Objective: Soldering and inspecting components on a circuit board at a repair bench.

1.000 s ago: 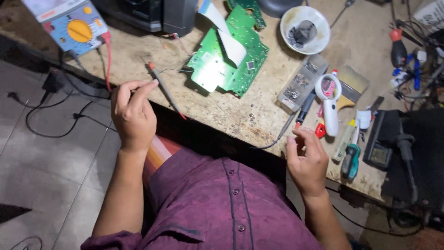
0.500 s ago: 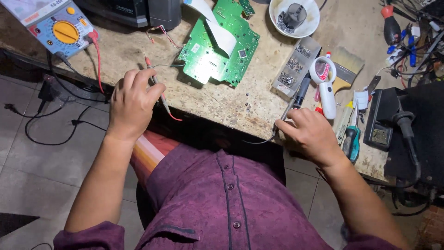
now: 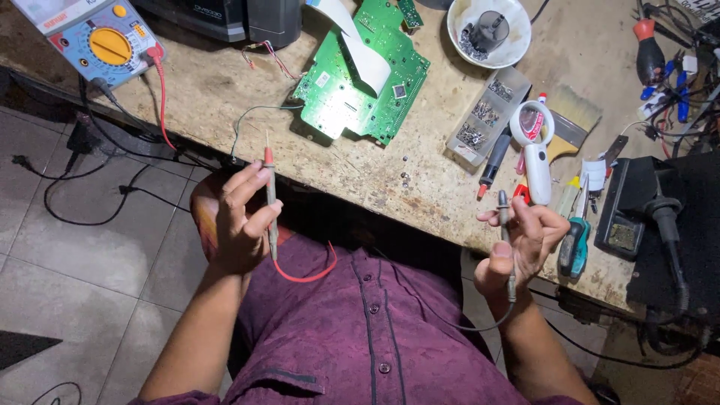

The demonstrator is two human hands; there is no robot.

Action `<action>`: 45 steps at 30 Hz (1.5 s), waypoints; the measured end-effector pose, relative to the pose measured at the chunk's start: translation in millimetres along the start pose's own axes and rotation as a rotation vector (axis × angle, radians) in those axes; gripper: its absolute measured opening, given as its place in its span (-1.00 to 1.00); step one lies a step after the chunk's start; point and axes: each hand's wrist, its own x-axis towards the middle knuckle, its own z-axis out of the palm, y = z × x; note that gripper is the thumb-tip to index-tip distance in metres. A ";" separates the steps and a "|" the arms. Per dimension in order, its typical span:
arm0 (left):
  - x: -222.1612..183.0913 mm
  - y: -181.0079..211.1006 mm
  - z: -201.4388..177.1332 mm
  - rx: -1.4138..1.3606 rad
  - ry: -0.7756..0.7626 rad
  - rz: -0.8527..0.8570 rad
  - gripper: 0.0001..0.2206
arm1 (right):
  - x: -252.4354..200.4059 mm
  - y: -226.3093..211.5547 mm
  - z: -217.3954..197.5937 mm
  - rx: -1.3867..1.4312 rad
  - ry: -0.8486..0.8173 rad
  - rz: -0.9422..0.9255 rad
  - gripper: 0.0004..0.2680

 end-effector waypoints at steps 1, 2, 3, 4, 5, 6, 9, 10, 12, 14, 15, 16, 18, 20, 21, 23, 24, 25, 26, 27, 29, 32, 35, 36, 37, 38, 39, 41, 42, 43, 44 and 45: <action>-2.4 15.3 13.8 0.000 -0.003 0.000 -0.90 | -3.9 4.9 2.3 0.001 0.001 0.003 -0.52; -5.1 31.2 27.8 -0.416 0.176 -0.488 -0.63 | -7.6 9.7 4.3 0.017 -0.093 0.124 -0.39; -7.9 46.9 41.4 -0.833 0.350 -0.977 -0.35 | -11.3 14.2 6.4 0.033 -0.188 0.246 -0.23; 2.2 50.4 48.9 -0.831 0.351 -0.979 -0.35 | 4.0 4.2 17.9 0.034 -0.190 0.247 -0.23; 12.4 54.0 56.1 -0.688 0.348 -0.696 -0.63 | 19.4 -6.3 29.5 -0.034 -0.319 0.167 -0.53; 23.0 57.0 63.5 -0.540 0.336 -0.413 -0.88 | 35.0 -16.4 41.4 -0.101 -0.445 0.084 -0.82; 34.9 56.4 68.2 -0.571 0.266 -0.410 -0.88 | 45.4 -7.2 69.1 -0.125 -0.495 -0.095 -0.87; 33.2 58.5 70.4 -0.572 0.267 -0.408 -0.88 | 39.9 0.4 73.4 -0.125 -0.494 -0.097 -0.87; 28.8 62.1 74.0 -0.538 0.195 -0.494 -0.86 | 28.5 15.5 83.4 -0.242 -0.488 -0.110 -0.92; 32.7 61.1 73.5 -0.430 0.171 -0.474 -0.89 | 30.2 13.4 86.5 -0.226 -0.475 -0.078 -0.93; 34.3 60.6 73.2 -0.324 0.145 -0.455 -0.84 | 30.7 12.6 88.2 -0.212 -0.461 -0.045 -0.94; 31.5 60.2 74.4 -0.323 0.143 -0.458 -0.84 | 29.3 13.9 89.6 -0.210 -0.463 -0.042 -0.94; 25.6 60.1 78.4 -0.382 0.068 -0.448 -0.80 | 26.0 17.2 90.7 -0.203 -0.457 0.022 -0.91; 31.4 61.4 81.0 -0.444 0.041 -0.459 -0.80 | 27.0 14.1 92.6 -0.192 -0.448 0.034 -0.90; 34.2 62.0 82.3 -0.504 0.018 -0.466 -0.81 | 27.5 12.5 93.5 -0.179 -0.438 0.040 -0.88; 44.0 63.0 81.6 -0.507 -0.015 -0.495 -0.85 | 15.6 24.3 83.3 -0.149 -0.404 0.082 -0.90; 49.0 63.5 81.5 -0.509 -0.043 -0.522 -0.88 | 10.0 30.4 78.1 -0.117 -0.370 0.119 -0.90; 51.0 63.9 82.2 -0.510 -0.044 -0.526 -0.88 | 17.1 19.0 74.7 -0.117 -0.372 0.121 -0.90; 53.3 64.3 83.2 -0.514 -0.061 -0.553 -0.86 | 24.6 7.8 71.2 -0.081 -0.351 0.142 -0.81; 55.8 64.8 84.2 -0.517 -0.079 -0.581 -0.85 | 32.3 -3.3 67.6 -0.045 -0.330 0.163 -0.69; 52.3 62.3 88.8 -0.487 -0.127 -0.568 -0.85 | 33.8 -10.1 63.7 0.059 -0.348 0.290 -0.67; 46.3 60.0 96.0 -0.393 -0.220 -0.547 -0.84 | 26.6 -5.9 60.0 0.171 -0.334 0.512 -0.69; 45.3 61.5 98.8 -0.317 -0.286 -0.579 -0.83 | 31.1 -7.6 60.0 0.191 -0.306 0.710 -0.76; 45.5 63.0 99.2 -0.307 -0.306 -0.615 -0.83 | 34.9 -10.3 59.8 0.203 -0.309 0.809 -0.78; 45.9 63.5 100.5 -0.306 -0.307 -0.615 -0.83 | 33.9 -11.0 61.1 0.203 -0.309 0.811 -0.78; 46.4 63.7 101.6 -0.285 -0.316 -0.637 -0.83 | 33.0 -11.8 62.8 0.248 -0.305 0.903 -0.82; 46.9 64.1 102.4 -0.264 -0.324 -0.659 -0.83 | 32.1 -12.8 64.4 0.293 -0.300 0.995 -0.86; 45.3 65.0 102.8 -0.245 -0.369 -0.674 -0.82 | 33.2 -7.9 65.5 0.276 -0.328 0.994 -0.86; 45.3 65.2 103.9 -0.228 -0.412 -0.687 -0.81 | 34.6 -5.1 65.7 0.257 -0.355 0.990 -0.86; 48.5 67.0 103.2 -0.229 -0.411 -0.683 -0.81 | 37.3 -7.8 67.6 0.257 -0.353 0.987 -0.86; 51.7 68.6 102.5 -0.234 -0.466 -0.699 -0.81 | 40.2 -10.3 69.9 0.173 -0.407 0.962 -0.88; 54.8 70.2 101.5 -0.239 -0.522 -0.714 -0.80 | 43.1 -12.9 72.4 0.090 -0.460 0.936 -0.90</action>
